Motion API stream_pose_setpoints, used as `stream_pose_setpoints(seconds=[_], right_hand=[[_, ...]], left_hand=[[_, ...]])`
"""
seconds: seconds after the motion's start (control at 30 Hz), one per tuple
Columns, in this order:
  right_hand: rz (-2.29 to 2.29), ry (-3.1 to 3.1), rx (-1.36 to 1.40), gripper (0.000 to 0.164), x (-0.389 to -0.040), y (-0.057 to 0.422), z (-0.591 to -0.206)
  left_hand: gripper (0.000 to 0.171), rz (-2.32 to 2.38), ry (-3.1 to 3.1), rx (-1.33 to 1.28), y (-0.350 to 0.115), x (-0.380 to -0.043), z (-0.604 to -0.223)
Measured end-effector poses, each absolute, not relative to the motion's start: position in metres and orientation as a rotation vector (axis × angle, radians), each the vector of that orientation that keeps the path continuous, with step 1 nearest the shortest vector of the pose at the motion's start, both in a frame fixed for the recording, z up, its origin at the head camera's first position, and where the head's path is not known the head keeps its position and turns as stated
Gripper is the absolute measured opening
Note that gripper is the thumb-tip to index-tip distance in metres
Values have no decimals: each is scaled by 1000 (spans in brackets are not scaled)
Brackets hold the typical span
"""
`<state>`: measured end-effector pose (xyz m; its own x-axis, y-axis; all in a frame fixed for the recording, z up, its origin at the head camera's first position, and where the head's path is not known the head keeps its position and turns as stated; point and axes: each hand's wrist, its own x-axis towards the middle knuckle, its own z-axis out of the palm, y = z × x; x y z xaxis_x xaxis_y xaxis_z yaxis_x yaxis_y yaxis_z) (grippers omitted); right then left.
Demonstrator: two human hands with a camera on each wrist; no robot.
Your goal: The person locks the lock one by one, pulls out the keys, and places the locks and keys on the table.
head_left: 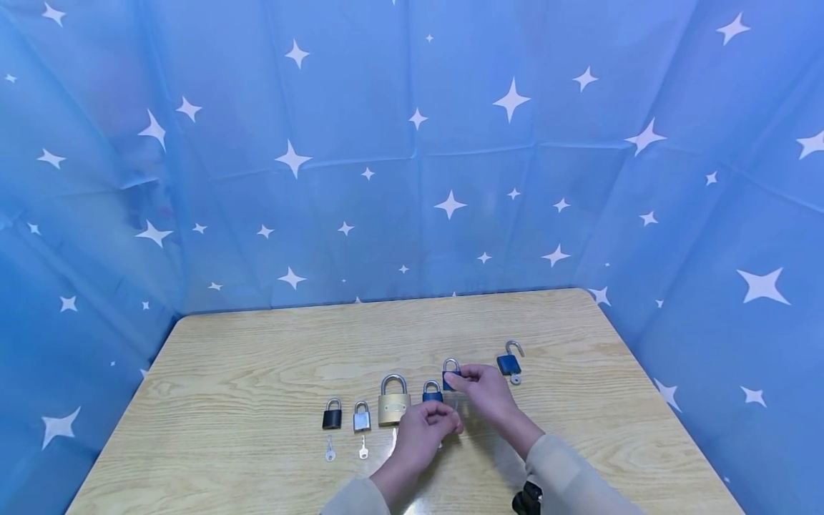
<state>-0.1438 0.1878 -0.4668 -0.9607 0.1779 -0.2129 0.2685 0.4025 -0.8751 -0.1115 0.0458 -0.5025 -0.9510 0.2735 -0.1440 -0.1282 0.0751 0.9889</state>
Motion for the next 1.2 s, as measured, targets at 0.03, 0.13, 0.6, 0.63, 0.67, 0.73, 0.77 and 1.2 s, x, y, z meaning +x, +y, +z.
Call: stream_pose_setpoints(seconds=[0.03, 0.13, 0.6, 0.63, 0.67, 0.73, 0.77, 1.2], right_hand=[[-1618, 2561, 403, 41, -144, 189, -467], [-1609, 2570, 379, 37, -145, 192, -466], [-1384, 2607, 283, 17, -145, 207, -472], [-1376, 2610, 279, 18, -145, 208, -472], [-1366, 2618, 271, 20, -144, 208, -473], [-1353, 2628, 264, 21, -143, 209, -474], [-1352, 2624, 265, 19, -143, 209, -475], [-1307, 2638, 227, 33, -142, 208, -486]], left_hand=[[14, 1950, 2064, 150, 46, -112, -507], [14, 1918, 2079, 152, 45, -112, -509], [10, 1787, 2173, 218, 43, -106, -506], [10, 1782, 2176, 219, 43, -105, -507], [10, 1779, 2178, 218, 43, -105, -506], [10, 1772, 2186, 217, 43, -105, -506], [10, 1770, 2189, 218, 43, -105, -506], [6, 1709, 2329, 254, 44, -103, -503]])
